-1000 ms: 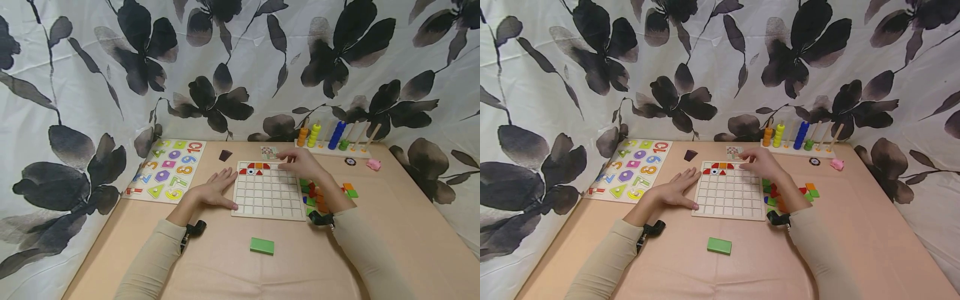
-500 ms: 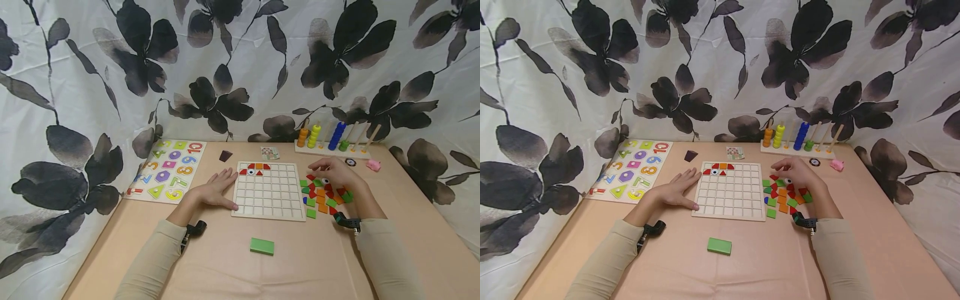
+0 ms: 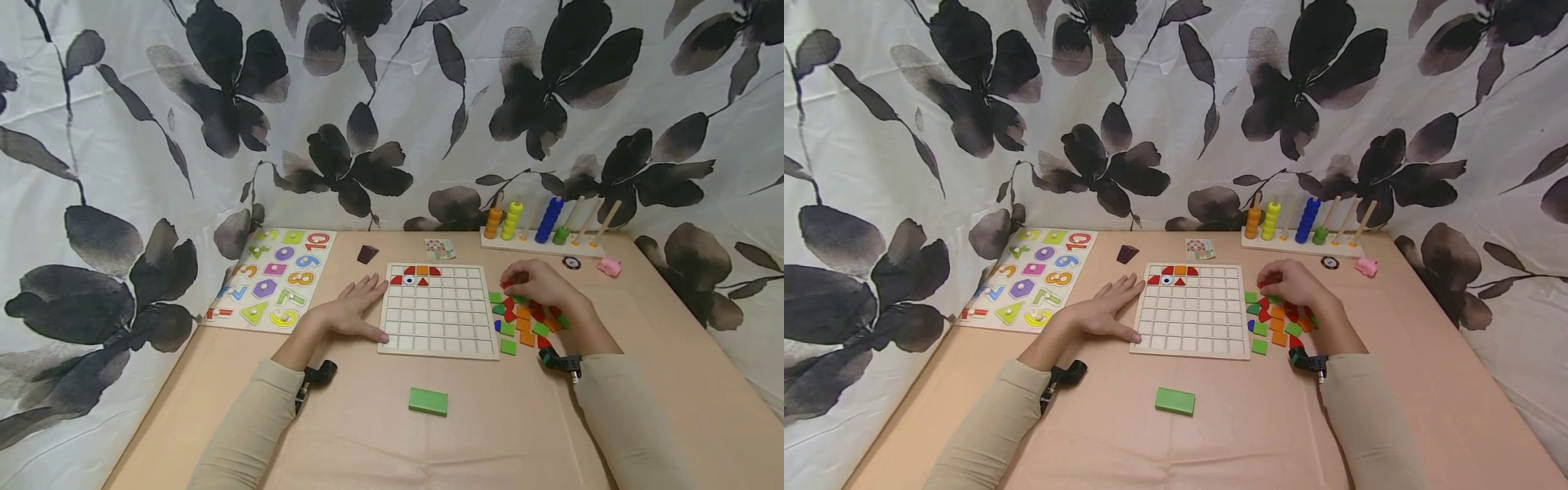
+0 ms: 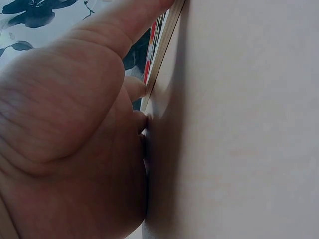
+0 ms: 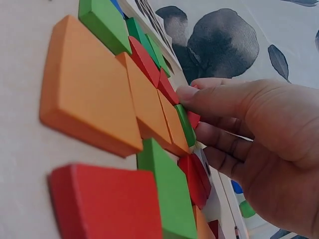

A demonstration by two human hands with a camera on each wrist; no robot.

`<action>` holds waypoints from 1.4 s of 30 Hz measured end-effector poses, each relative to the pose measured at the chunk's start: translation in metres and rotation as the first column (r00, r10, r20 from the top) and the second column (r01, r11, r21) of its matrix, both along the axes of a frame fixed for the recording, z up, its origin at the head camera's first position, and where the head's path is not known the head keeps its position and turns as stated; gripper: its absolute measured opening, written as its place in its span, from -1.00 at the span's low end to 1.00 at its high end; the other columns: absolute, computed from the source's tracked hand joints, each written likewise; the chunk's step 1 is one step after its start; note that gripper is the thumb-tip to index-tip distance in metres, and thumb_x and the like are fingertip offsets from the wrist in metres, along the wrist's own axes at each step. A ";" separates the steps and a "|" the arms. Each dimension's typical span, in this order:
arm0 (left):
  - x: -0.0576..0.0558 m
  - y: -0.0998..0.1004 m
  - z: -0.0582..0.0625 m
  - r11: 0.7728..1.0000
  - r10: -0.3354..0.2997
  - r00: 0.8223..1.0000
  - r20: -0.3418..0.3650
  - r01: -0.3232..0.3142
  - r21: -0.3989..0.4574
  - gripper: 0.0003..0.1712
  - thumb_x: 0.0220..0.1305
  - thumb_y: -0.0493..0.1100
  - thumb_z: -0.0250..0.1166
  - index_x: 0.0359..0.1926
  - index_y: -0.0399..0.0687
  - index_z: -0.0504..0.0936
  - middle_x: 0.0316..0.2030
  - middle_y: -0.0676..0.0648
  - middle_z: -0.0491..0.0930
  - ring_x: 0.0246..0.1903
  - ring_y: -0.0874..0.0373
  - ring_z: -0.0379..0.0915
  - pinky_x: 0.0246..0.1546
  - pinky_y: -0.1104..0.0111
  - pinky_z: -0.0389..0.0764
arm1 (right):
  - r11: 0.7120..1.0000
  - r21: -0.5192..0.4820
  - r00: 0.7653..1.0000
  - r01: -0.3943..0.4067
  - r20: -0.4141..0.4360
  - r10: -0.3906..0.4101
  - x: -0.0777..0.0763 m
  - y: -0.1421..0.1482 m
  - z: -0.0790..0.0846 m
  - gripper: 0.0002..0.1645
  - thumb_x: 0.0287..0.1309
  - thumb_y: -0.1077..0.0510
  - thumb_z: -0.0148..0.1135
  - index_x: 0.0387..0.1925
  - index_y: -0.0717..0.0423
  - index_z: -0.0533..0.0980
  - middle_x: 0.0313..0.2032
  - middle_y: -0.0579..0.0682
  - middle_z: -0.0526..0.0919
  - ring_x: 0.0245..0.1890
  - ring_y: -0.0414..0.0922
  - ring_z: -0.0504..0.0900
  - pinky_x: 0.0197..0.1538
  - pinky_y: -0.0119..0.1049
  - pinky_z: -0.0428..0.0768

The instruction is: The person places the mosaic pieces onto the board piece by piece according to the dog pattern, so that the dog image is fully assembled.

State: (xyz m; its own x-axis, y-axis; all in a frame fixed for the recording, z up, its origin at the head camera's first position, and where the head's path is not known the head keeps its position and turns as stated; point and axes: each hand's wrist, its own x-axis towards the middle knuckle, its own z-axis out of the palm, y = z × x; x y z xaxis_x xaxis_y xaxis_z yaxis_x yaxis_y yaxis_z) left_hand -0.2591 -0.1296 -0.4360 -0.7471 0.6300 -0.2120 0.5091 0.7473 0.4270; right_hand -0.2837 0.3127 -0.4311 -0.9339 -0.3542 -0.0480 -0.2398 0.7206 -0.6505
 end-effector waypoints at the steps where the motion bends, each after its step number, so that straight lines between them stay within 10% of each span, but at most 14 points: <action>1: 0.000 0.000 0.000 1.000 0.000 1.000 0.000 0.000 -0.001 0.44 -0.19 0.61 0.26 0.53 0.03 -0.21 0.52 -0.13 -0.38 0.48 -0.04 -0.53 0.42 0.02 -0.38 | 1.000 -0.001 1.000 0.005 -0.005 -0.005 0.000 0.001 0.000 -0.79 0.10 0.18 0.39 -0.18 0.03 0.63 -0.28 -0.06 0.66 -0.30 -0.03 0.52 -0.17 -0.24 0.53; 9: 0.000 0.000 -0.002 1.000 0.000 1.000 0.000 0.000 0.009 0.43 -0.18 0.59 0.28 0.53 0.05 -0.21 0.52 -0.13 -0.37 0.48 -0.03 -0.53 0.42 0.02 -0.38 | 0.998 -0.044 0.999 0.046 0.018 -0.046 0.002 0.005 0.001 -0.91 0.15 0.15 0.35 -0.28 -0.01 0.64 -0.38 0.00 0.63 -0.52 0.01 0.52 -0.51 -0.26 0.55; 18: 0.000 -0.001 -0.003 1.000 -0.003 1.000 -0.005 0.003 0.011 0.43 -0.17 0.59 0.27 0.53 0.04 -0.21 0.51 -0.13 -0.38 0.48 -0.02 -0.55 0.42 0.01 -0.38 | 0.996 -0.010 0.996 0.087 0.016 -0.087 0.004 0.005 0.006 -0.86 0.23 0.09 0.28 -0.18 -0.06 0.65 -0.28 -0.05 0.66 -0.35 -0.01 0.52 -0.37 -0.26 0.56; 31: 0.000 -0.001 -0.002 1.000 -0.004 1.000 -0.002 0.004 0.015 0.41 -0.15 0.56 0.29 0.53 0.04 -0.20 0.51 -0.14 -0.37 0.48 -0.04 -0.54 0.42 0.01 -0.38 | 0.997 0.033 0.958 0.077 0.275 -0.083 0.014 0.033 0.024 -0.83 0.19 0.25 0.27 -0.15 0.15 0.61 -0.33 0.11 0.63 -0.50 0.05 0.55 -0.39 -0.18 0.61; 42: 0.001 -0.002 0.000 1.000 -0.003 1.000 0.003 0.003 0.012 0.42 -0.16 0.57 0.29 0.53 0.03 -0.20 0.51 -0.14 -0.38 0.48 -0.03 -0.54 0.42 0.00 -0.36 | 0.996 -0.089 0.999 0.021 -0.042 -0.025 -0.001 -0.035 0.039 -0.75 0.20 0.08 0.30 -0.12 0.10 0.63 -0.22 0.02 0.62 -0.26 0.00 0.54 -0.17 -0.23 0.57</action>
State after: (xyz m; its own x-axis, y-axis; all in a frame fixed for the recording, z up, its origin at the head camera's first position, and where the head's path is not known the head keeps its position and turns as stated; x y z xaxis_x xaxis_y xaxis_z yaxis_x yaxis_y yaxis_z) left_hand -0.2579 -0.1311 -0.4363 -0.7443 0.6351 -0.2065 0.5102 0.7403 0.4378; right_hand -0.2844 0.2780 -0.3920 -0.9425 -0.3334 0.0229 -0.2528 0.6664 -0.7014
